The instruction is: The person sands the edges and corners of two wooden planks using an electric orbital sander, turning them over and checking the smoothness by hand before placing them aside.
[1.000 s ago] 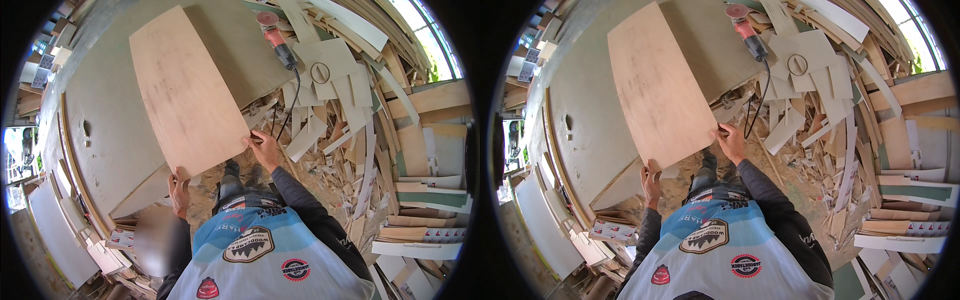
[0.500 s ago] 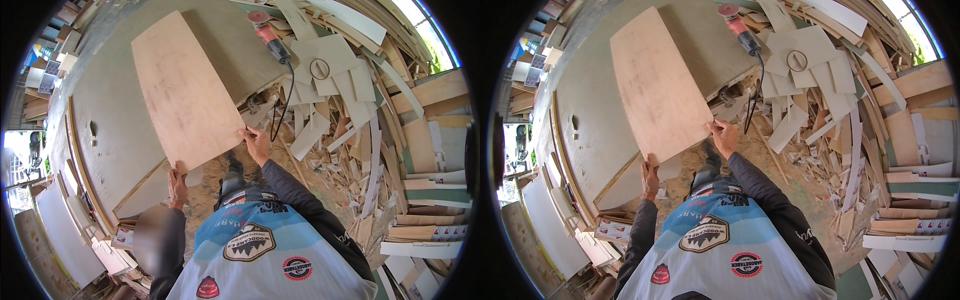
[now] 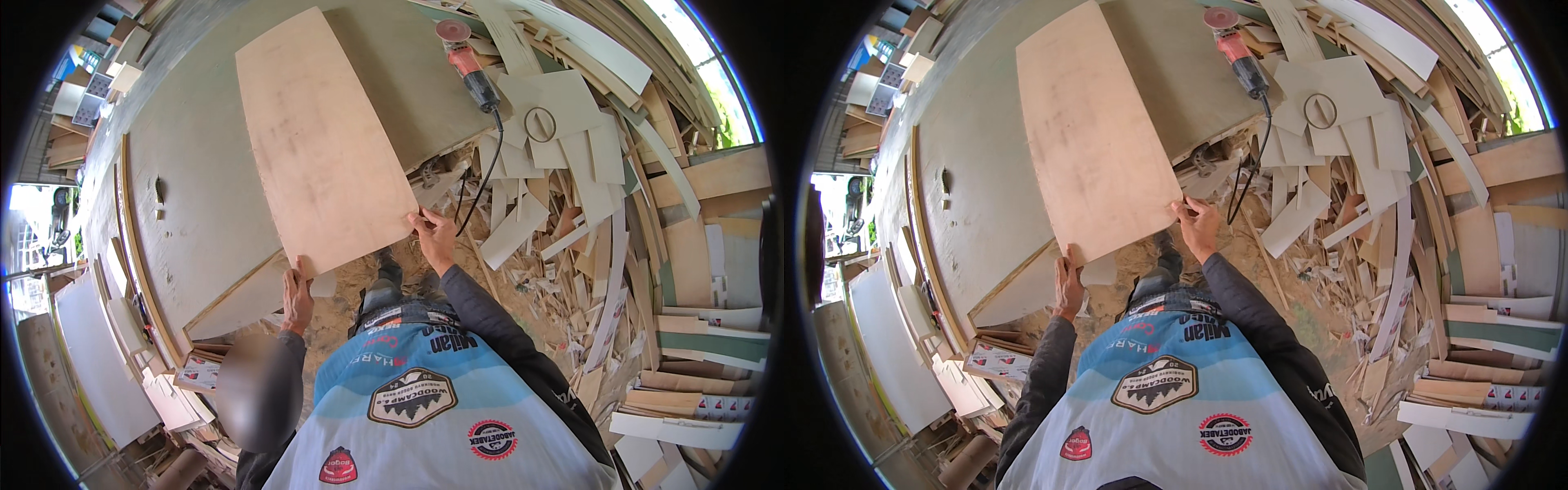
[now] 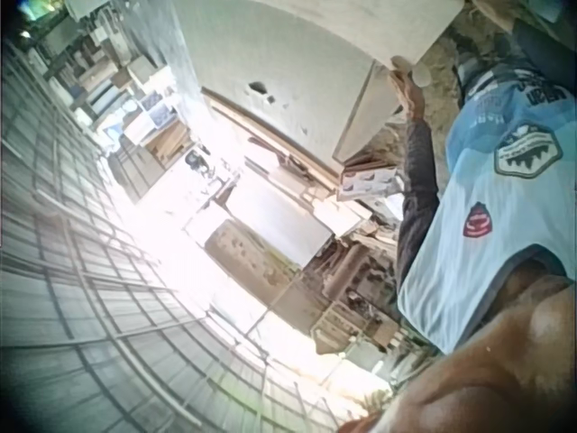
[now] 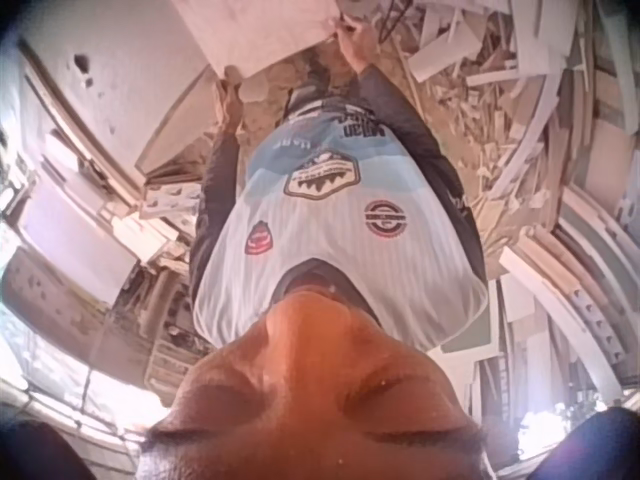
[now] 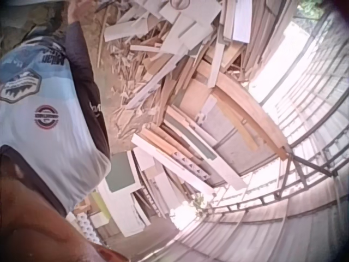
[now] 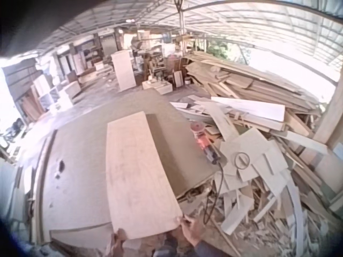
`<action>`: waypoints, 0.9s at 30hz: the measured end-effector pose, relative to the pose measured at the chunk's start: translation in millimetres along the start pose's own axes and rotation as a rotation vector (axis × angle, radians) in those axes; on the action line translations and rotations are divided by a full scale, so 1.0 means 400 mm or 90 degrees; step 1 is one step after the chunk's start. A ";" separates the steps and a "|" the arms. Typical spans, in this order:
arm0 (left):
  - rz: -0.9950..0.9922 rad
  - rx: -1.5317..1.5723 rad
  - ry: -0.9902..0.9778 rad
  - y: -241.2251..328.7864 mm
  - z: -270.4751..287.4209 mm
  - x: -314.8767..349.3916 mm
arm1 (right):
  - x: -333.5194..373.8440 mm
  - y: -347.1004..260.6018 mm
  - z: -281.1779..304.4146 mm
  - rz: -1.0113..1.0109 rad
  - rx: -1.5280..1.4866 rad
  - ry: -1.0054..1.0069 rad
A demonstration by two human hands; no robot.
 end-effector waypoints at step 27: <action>-0.504 0.159 -0.058 0.420 0.051 -0.460 | -0.227 -0.148 0.251 0.066 -0.242 0.351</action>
Point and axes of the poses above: each hand's wrist, its own x-axis away from the middle knuckle, its own z-axis out of the back of the hand, y = z × x, the point moved 8 cm from there along -x, towards the middle knuckle, and after that the axes turned 14 degrees about -x, right-handed, at the moved point
